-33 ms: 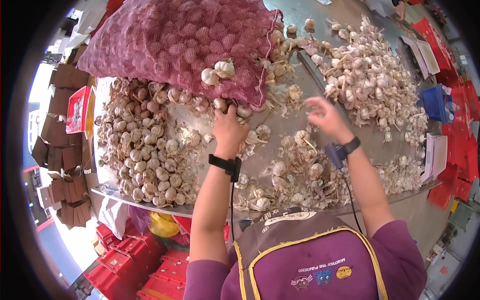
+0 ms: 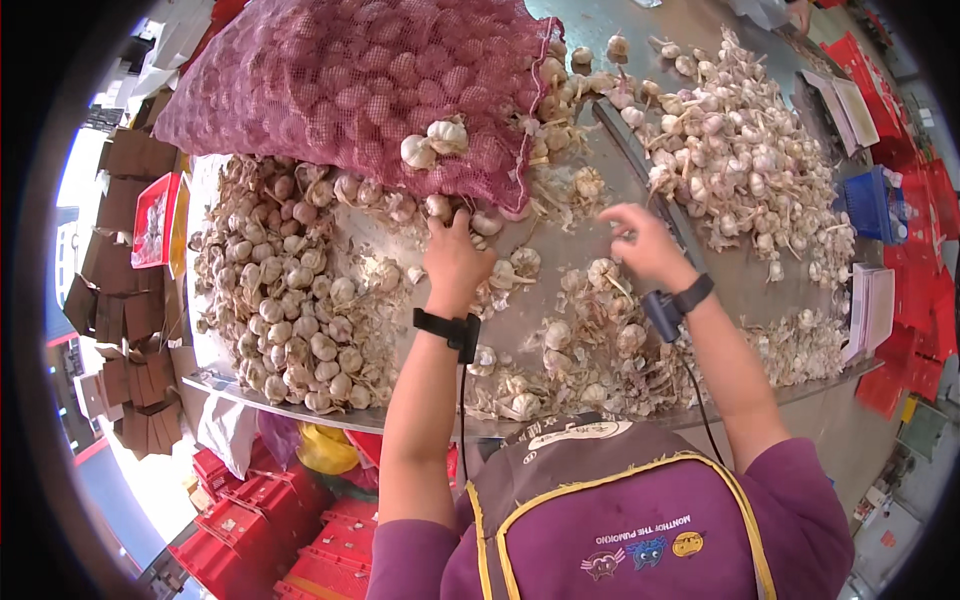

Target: The person repeatedly picks garlic bulbs from a large pile on a metal table, peels off the dry outer skins by hand, and places the cleaned bulbs back onto the table. The process is continuous and repetitive throughout the clip.

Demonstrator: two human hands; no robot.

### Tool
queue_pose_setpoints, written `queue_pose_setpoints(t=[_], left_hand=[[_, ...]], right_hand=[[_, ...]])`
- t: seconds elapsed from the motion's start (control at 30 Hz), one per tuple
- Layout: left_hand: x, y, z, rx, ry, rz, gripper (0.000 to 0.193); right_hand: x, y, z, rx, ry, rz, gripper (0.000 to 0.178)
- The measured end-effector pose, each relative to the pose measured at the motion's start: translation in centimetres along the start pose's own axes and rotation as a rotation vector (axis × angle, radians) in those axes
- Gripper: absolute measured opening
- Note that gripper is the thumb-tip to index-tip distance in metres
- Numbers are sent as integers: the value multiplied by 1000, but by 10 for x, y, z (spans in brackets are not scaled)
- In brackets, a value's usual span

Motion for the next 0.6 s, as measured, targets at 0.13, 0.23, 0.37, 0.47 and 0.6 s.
queue_pose_setpoints(t=[0.13,0.23,0.37,0.47,0.6], left_hand=[[7,33,8,-278,8,-25,47],[8,79,7,-609,98,80,26],[-57,92,77,-885,285,246,21],[-107,131,115,-931,258,307,17],[-162,184,110,-1203,271,421,23]], right_hand=[[-19,4,-50,-293,307,195,40],[-28,14,-59,-316,356,212,41],[-29,6,-53,-190,289,79,31],[-27,-4,-43,-38,180,-66,39],[-10,41,-84,408,66,46,48]])
Point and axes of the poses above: each hand's wrist, its own x-axis towards the middle knuckle, its own z-axis out of the back of the hand, y = z × x, the point moved 10 cm from there along x, towards the middle knuckle, and after that the axes turned 13 degrees about z, right-handed, at the moved point
